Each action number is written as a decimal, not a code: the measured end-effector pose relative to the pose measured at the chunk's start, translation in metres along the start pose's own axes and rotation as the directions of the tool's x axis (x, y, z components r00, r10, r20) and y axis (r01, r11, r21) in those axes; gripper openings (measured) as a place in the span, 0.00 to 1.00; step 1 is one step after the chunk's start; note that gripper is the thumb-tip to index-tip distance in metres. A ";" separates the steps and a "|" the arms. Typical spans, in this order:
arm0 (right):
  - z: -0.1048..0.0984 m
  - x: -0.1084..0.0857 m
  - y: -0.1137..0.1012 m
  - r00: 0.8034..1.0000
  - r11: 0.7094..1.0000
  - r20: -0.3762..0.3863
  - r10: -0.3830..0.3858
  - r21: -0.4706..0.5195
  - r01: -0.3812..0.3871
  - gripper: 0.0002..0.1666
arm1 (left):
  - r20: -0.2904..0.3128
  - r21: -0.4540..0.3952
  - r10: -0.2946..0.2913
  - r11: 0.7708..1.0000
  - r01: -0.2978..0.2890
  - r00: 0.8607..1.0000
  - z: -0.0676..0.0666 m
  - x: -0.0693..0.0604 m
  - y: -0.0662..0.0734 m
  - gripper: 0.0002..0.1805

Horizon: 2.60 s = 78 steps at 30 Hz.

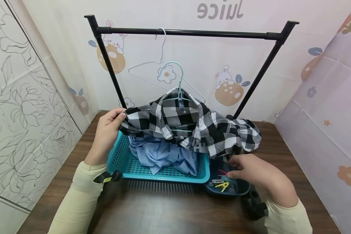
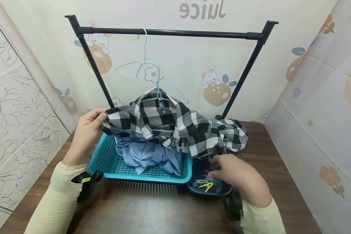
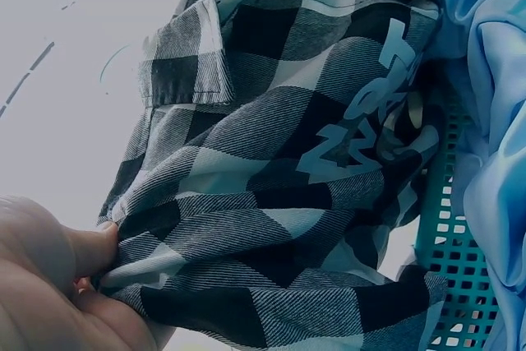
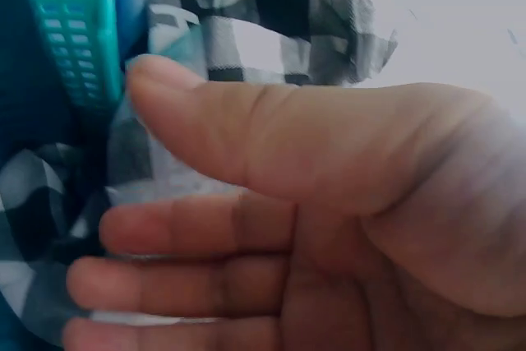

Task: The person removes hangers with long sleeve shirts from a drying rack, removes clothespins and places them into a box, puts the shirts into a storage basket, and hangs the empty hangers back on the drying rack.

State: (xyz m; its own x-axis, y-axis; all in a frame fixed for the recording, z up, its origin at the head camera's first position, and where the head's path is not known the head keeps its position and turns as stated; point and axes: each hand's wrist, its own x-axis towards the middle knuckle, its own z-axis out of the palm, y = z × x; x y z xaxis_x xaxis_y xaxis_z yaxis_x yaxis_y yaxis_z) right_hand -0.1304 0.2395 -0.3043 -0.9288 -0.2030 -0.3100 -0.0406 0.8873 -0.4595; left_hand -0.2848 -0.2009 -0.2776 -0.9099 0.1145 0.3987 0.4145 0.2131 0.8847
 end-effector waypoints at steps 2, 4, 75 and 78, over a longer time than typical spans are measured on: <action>-0.004 -0.003 0.002 0.999 0.999 -0.037 0.032 -0.024 -0.033 0.27 | 0.003 0.000 0.001 1.000 -0.001 1.000 0.000 0.000 0.000 0.17; -0.008 -0.006 0.003 0.995 0.997 -0.084 0.061 -0.047 -0.065 0.25 | 0.006 0.001 0.001 1.000 -0.001 1.000 0.000 0.001 0.001 0.18; -0.002 0.020 -0.008 0.580 0.969 -0.790 0.200 0.247 0.002 0.13 | 0.197 -0.013 -0.051 0.998 0.055 0.979 -0.020 0.003 0.005 0.16; -0.003 0.020 -0.007 0.577 0.964 -0.789 0.209 0.264 0.011 0.13 | 0.207 0.063 -0.034 0.998 0.021 0.978 -0.026 0.004 0.006 0.15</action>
State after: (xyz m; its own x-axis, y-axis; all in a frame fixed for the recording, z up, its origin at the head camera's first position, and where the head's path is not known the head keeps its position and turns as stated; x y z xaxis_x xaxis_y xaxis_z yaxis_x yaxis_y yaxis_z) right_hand -0.1498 0.2305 -0.3045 -0.8354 0.3954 0.3818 0.0476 0.7440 -0.6665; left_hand -0.2865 -0.2243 -0.2646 -0.9001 0.3061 0.3101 0.3957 0.2764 0.8758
